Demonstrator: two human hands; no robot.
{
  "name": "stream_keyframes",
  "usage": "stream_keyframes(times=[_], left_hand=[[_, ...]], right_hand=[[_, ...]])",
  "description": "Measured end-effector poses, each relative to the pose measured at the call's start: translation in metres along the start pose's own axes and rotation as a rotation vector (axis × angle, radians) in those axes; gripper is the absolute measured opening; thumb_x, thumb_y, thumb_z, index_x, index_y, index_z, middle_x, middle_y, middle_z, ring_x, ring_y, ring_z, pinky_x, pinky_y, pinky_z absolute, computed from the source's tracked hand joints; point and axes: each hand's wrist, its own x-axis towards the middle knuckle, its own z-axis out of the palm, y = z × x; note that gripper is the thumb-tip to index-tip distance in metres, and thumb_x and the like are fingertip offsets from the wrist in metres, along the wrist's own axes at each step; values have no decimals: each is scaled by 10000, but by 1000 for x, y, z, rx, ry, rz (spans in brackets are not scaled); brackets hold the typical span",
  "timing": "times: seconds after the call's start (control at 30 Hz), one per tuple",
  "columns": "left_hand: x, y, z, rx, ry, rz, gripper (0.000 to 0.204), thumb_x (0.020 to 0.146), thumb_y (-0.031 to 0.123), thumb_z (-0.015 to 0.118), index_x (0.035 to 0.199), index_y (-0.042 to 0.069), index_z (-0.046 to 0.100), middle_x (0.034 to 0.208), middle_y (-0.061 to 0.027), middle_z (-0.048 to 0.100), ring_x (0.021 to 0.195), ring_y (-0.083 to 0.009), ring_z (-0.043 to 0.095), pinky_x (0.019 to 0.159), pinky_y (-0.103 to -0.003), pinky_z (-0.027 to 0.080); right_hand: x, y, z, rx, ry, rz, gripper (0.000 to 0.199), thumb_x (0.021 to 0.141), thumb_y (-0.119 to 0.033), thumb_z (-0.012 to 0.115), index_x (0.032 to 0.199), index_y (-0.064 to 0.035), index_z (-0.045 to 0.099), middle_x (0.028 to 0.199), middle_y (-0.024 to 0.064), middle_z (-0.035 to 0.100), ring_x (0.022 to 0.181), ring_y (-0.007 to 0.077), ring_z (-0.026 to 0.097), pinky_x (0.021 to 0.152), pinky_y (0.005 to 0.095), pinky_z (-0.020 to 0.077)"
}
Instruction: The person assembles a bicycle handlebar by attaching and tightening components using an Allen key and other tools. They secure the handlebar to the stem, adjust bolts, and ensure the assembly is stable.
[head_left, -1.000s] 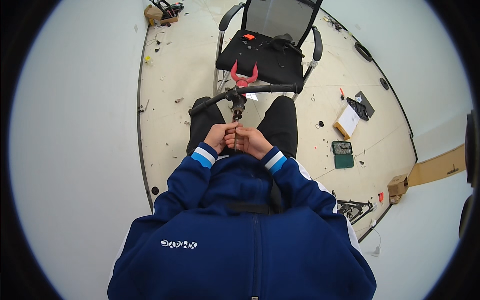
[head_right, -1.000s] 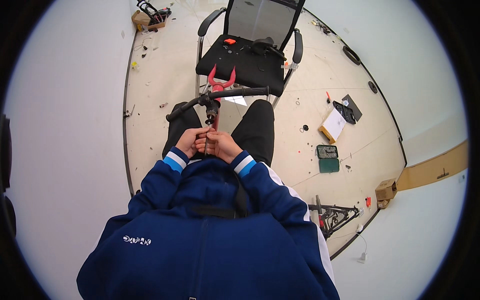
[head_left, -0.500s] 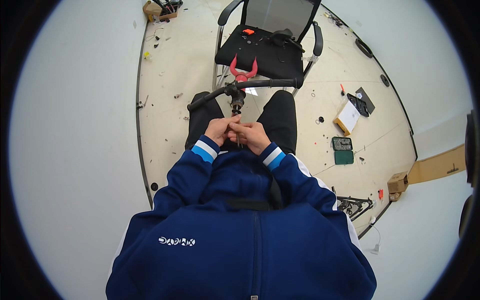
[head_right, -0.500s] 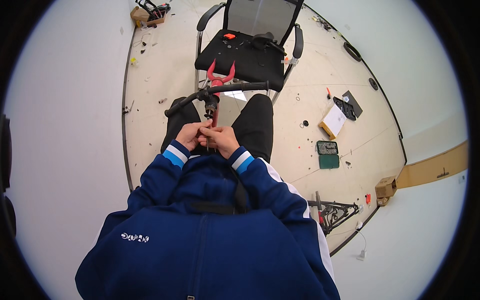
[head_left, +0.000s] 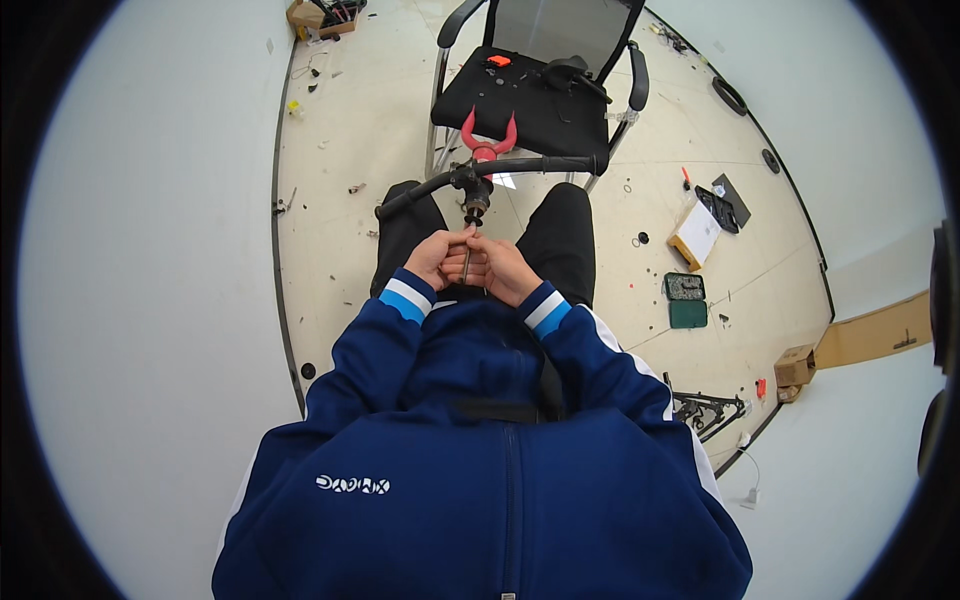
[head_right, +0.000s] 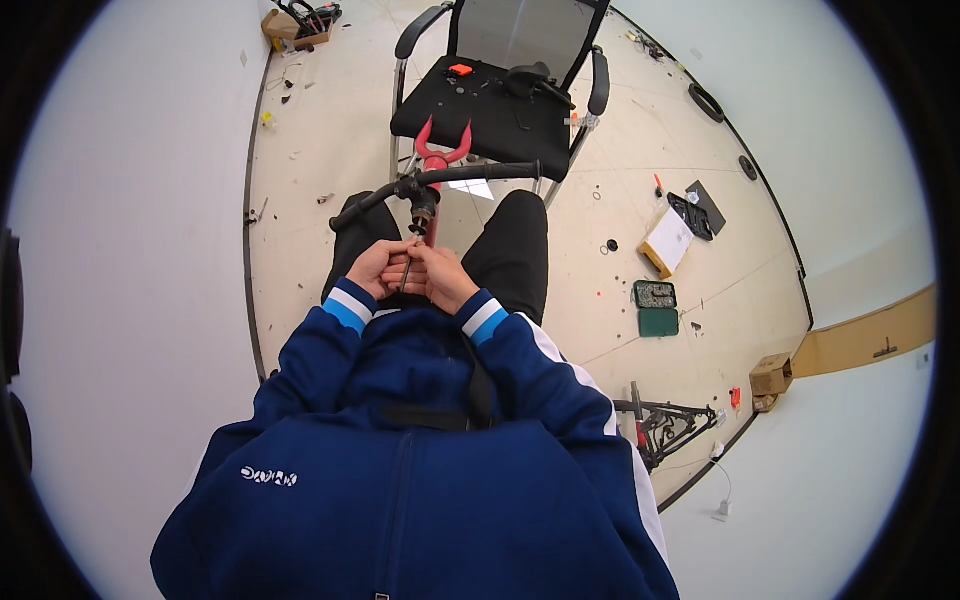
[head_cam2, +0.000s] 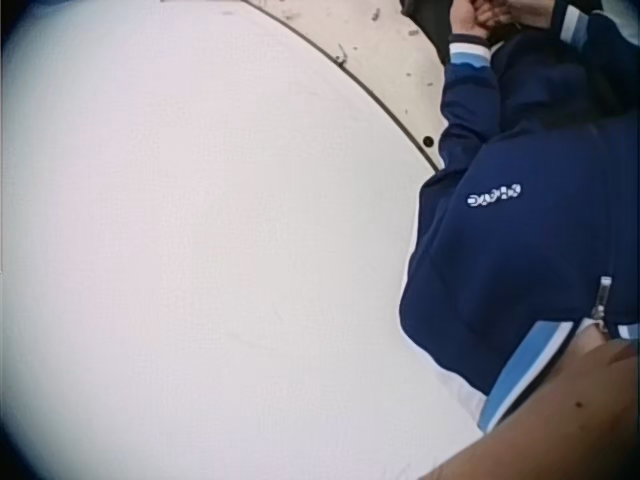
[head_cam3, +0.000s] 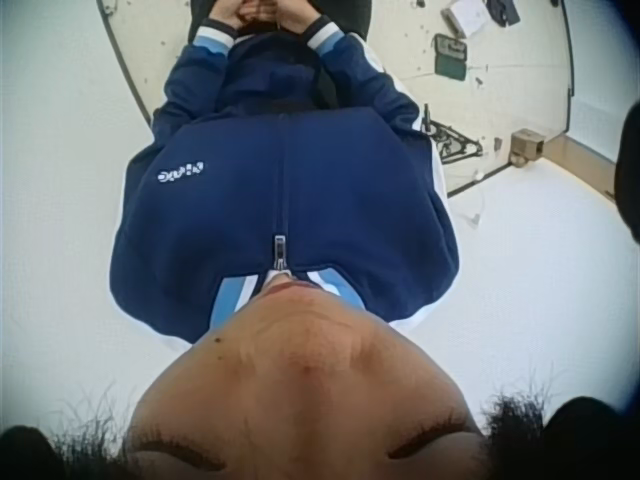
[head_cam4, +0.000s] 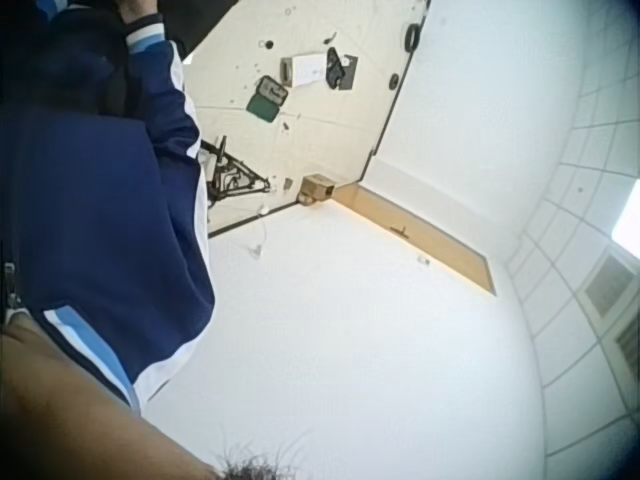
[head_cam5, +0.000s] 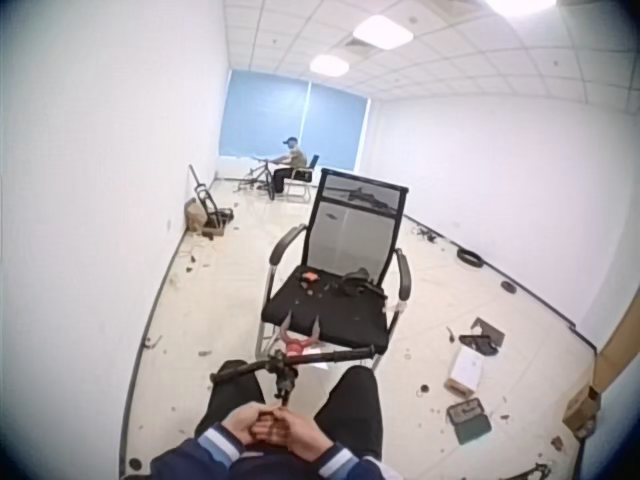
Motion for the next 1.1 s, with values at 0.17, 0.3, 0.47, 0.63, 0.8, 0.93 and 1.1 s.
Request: stream_keyframes(times=[0.17, 0.3, 0.47, 0.63, 0.8, 0.93, 1.1], left_hand=[[4, 2, -6, 26, -46, -59, 245, 992, 305, 627, 905, 76, 640, 693, -20, 624, 464, -132, 535, 395, -276, 441], [12, -4, -9, 41, 60, -29, 257, 990, 320, 633, 911, 75, 639, 712, -24, 630, 461, -135, 522, 380, -288, 422], [7, -8, 6, -7, 131, 69, 241, 1001, 291, 598, 984, 60, 660, 751, -31, 639, 485, -140, 554, 409, -287, 477], [-14, 3, 23, -49, 49, 5, 269, 1013, 222, 494, 1082, 21, 659, 759, -41, 651, 482, -150, 574, 406, -264, 467], [-8, 5, 3, -136, -154, -48, 260, 1016, 192, 471, 1106, 11, 634, 731, -50, 638, 455, -146, 548, 417, -279, 462], [-17, 6, 29, -106, 19, -34, 241, 1035, 201, 470, 1083, 24, 627, 639, -14, 569, 409, -117, 445, 389, -286, 379], [3, 0, -18, -51, -33, -30, 196, 1017, 208, 546, 1043, 40, 643, 691, -25, 601, 444, -135, 456, 407, -298, 416]], right_hand=[[-7, 0, 6, -132, 33, 15, 352, 1000, -244, 624, 1127, 84, 620, 986, 179, 723, 825, 250, 735, 779, 337, 610], [-7, 2, 5, -199, 105, -41, 347, 982, -231, 661, 1102, 95, 644, 962, 170, 725, 784, 229, 732, 742, 315, 611], [-6, 1, 5, -122, 64, -39, 303, 1014, -195, 595, 1118, 88, 620, 970, 180, 725, 805, 245, 735, 762, 332, 614], [-3, -2, 4, -44, -14, -30, 262, 1033, -161, 483, 1125, 62, 585, 996, 189, 722, 858, 290, 743, 790, 357, 616], [-1, -1, 5, -48, -59, -21, 274, 1029, -162, 436, 1118, 54, 580, 1011, 192, 723, 855, 290, 740, 792, 352, 611], [-1, -2, 0, -12, -75, -25, 284, 1029, -167, 424, 1121, 49, 584, 1009, 188, 725, 869, 288, 734, 812, 359, 603], [-4, -1, 6, -14, -69, 25, 323, 1042, -238, 491, 1146, 49, 593, 1007, 180, 724, 864, 272, 730, 805, 349, 597]])
